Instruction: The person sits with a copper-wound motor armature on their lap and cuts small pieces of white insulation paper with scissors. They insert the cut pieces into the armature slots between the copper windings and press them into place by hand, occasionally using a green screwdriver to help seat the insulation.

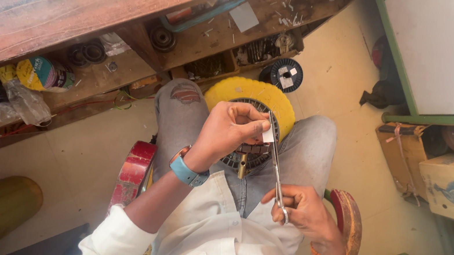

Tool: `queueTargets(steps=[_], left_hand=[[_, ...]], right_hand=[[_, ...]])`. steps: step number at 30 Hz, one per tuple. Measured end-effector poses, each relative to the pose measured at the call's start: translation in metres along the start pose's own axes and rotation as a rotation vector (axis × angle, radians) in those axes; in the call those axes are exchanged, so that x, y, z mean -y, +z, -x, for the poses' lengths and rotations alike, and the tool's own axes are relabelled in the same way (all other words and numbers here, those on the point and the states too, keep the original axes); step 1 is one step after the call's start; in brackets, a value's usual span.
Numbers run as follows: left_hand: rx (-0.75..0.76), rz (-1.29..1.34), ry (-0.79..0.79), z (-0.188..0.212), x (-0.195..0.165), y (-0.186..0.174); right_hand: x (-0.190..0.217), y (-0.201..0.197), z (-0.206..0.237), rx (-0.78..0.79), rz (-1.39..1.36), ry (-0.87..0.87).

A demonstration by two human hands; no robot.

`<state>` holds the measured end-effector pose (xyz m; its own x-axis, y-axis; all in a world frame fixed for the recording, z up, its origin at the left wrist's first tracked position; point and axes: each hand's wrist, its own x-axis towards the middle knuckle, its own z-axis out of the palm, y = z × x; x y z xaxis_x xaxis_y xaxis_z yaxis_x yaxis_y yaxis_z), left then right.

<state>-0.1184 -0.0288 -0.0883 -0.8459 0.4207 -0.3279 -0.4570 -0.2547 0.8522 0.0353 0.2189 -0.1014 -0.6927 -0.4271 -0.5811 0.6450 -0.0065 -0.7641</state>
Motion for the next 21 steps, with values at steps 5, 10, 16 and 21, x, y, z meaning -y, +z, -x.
queueTargets(steps=[5,10,16,21], left_hand=[[-0.036,-0.004,-0.030,-0.002,-0.009,0.001],[-0.034,0.036,0.029,0.011,-0.018,0.009],[0.044,-0.182,0.222,0.038,-0.025,0.020],[0.097,-0.339,0.272,0.047,-0.034,0.024]], right_hand=[[-0.002,0.003,0.001,-0.218,0.003,-0.013],[0.039,0.010,0.000,-0.331,-0.047,-0.530],[0.084,0.037,-0.022,-0.506,-0.085,-0.615],[0.087,0.049,-0.041,-0.519,-0.016,-0.590]])
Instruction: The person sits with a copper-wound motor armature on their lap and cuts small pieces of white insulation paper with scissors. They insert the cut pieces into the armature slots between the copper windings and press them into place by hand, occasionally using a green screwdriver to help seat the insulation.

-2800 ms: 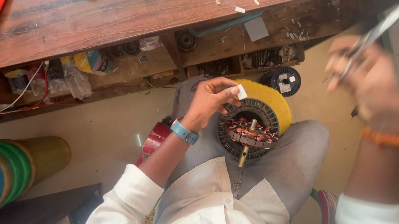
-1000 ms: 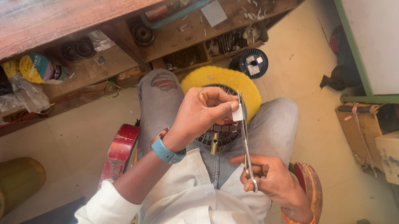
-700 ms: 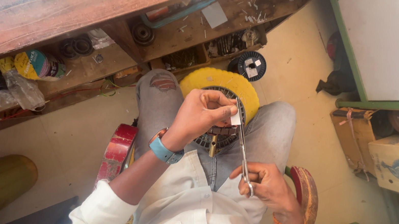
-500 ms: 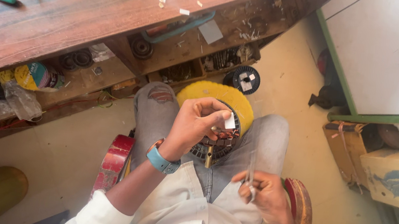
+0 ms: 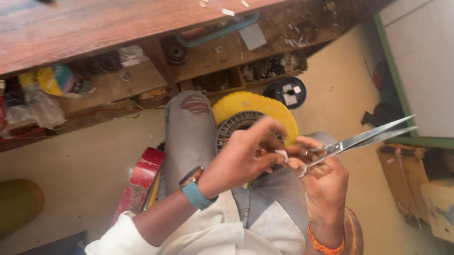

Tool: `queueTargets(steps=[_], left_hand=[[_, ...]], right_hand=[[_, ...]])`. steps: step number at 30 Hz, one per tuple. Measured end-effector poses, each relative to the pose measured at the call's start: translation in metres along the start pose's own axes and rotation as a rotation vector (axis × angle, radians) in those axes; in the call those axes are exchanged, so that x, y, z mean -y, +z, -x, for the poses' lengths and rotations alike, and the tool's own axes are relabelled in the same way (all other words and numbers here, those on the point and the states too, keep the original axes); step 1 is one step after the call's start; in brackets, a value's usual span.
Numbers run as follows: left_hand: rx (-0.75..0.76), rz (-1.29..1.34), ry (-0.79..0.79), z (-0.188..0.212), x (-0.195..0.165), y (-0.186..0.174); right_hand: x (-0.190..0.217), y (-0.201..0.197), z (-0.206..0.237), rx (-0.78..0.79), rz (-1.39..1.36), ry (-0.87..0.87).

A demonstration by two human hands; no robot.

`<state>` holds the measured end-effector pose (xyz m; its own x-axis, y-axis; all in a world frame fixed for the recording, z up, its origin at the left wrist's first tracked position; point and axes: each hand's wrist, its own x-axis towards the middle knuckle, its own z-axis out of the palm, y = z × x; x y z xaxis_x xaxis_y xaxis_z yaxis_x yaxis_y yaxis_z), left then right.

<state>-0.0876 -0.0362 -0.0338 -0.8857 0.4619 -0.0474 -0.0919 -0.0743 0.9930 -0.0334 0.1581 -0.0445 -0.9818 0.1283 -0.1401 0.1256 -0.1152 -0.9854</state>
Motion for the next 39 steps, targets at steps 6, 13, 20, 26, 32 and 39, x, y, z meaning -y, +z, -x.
queueTargets(steps=[6,13,20,26,32,39], left_hand=[[0.020,-0.008,-0.048,-0.003,-0.003,-0.002],[0.036,-0.016,-0.007,-0.008,0.008,0.005],[0.006,0.247,-0.175,-0.011,0.031,0.023],[-0.066,-0.117,0.084,-0.006,0.030,0.025],[-0.091,-0.362,0.406,-0.002,0.014,0.014],[-0.175,-0.003,0.076,0.003,0.006,-0.002]], right_hand=[[-0.008,-0.008,-0.003,-0.037,0.013,0.132],[-0.020,-0.024,-0.010,0.058,0.061,0.178],[-0.037,-0.031,-0.005,0.029,0.065,0.011],[-0.043,-0.009,0.004,-0.135,0.169,-0.048],[-0.018,0.004,-0.002,-0.173,0.102,-0.048],[-0.006,-0.004,-0.002,0.091,0.114,-0.080]])
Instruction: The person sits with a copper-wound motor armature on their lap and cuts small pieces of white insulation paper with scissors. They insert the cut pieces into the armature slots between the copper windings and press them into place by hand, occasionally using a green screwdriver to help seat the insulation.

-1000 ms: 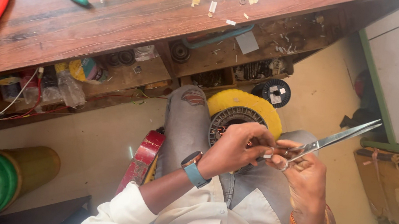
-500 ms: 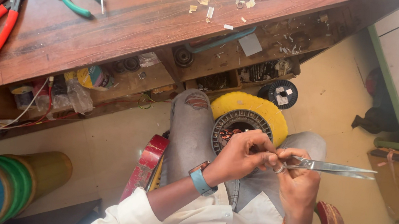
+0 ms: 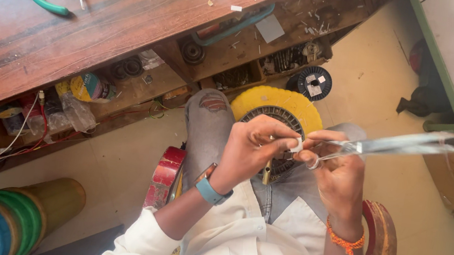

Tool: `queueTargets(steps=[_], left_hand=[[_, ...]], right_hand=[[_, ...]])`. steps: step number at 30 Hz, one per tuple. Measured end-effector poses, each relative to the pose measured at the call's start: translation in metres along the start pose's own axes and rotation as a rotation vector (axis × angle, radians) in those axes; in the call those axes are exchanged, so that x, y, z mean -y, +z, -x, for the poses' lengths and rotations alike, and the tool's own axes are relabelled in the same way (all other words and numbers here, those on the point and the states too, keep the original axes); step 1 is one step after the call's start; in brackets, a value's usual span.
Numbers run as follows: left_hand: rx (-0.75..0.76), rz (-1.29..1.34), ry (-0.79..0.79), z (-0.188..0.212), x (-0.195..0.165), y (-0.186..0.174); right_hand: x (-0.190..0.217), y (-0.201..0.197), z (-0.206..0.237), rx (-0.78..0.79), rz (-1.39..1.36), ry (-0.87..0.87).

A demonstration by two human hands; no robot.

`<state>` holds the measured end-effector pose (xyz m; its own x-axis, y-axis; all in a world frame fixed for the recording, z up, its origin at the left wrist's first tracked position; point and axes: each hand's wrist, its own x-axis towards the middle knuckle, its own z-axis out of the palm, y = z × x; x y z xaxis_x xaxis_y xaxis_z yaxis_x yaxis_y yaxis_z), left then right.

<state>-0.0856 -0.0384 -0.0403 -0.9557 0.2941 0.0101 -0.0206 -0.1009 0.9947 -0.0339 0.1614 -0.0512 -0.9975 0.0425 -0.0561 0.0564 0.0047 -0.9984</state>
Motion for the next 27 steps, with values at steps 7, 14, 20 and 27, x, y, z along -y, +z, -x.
queueTargets(steps=[7,14,20,27], left_hand=[[-0.007,0.155,-0.167,-0.009,0.014,-0.016],[0.006,0.186,-0.298,-0.008,0.020,-0.017],[-0.022,0.239,-0.260,-0.007,0.025,-0.018],[-0.015,0.209,-0.275,-0.008,0.031,-0.022]], right_hand=[[-0.024,-0.021,0.022,0.501,-0.137,0.470],[-0.020,-0.023,0.040,0.597,0.048,0.637],[-0.018,-0.021,0.044,0.547,0.035,0.684],[-0.023,-0.022,0.048,0.530,0.004,0.694]])
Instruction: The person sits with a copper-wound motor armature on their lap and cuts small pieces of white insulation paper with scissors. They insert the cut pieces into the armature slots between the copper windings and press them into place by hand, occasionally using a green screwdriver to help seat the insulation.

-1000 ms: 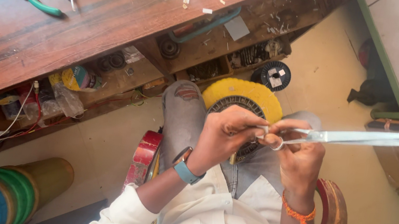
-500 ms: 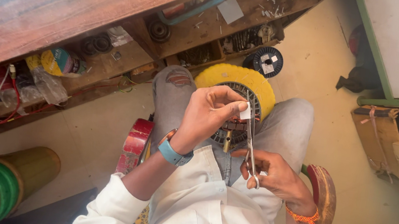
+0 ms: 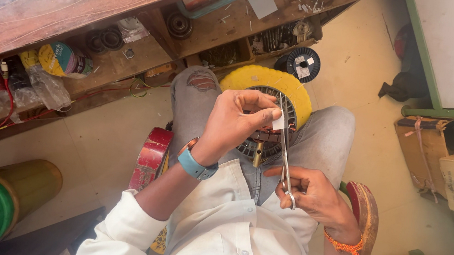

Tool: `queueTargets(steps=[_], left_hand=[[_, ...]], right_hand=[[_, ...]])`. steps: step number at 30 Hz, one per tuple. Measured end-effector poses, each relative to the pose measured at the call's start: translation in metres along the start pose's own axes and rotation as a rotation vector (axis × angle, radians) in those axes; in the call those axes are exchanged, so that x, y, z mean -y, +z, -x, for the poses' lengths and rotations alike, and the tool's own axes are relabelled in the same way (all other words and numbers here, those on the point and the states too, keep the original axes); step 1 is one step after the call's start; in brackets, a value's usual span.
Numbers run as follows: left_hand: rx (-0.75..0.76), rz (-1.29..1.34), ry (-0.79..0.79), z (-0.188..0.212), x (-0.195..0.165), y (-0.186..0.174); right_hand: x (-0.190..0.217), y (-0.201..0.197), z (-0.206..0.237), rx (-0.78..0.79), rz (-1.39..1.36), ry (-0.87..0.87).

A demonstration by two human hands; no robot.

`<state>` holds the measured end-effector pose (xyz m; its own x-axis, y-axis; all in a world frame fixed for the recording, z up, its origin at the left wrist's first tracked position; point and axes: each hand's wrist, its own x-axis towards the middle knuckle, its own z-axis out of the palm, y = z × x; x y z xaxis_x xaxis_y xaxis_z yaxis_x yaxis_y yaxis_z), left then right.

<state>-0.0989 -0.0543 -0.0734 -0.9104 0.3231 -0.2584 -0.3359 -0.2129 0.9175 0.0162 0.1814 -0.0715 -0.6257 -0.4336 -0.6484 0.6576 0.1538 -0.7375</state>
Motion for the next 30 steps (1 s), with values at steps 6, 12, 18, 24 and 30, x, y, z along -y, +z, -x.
queueTargets(steps=[6,12,18,24,30], left_hand=[[0.020,0.017,-0.002,-0.004,0.003,-0.006],[0.045,0.045,-0.040,-0.007,0.014,-0.006],[0.036,0.237,0.028,-0.013,0.006,-0.005],[0.097,0.480,-0.163,-0.007,-0.016,-0.002],[0.031,0.270,0.145,-0.005,-0.014,-0.009]], right_hand=[[-0.003,-0.002,0.005,-0.011,-0.043,-0.016],[-0.011,-0.006,0.013,-0.027,0.018,-0.006],[-0.037,-0.020,0.003,-0.203,0.039,-0.057],[-0.039,-0.031,-0.023,-0.163,-0.134,-0.171],[-0.017,-0.016,-0.025,-0.115,0.111,-0.177]])
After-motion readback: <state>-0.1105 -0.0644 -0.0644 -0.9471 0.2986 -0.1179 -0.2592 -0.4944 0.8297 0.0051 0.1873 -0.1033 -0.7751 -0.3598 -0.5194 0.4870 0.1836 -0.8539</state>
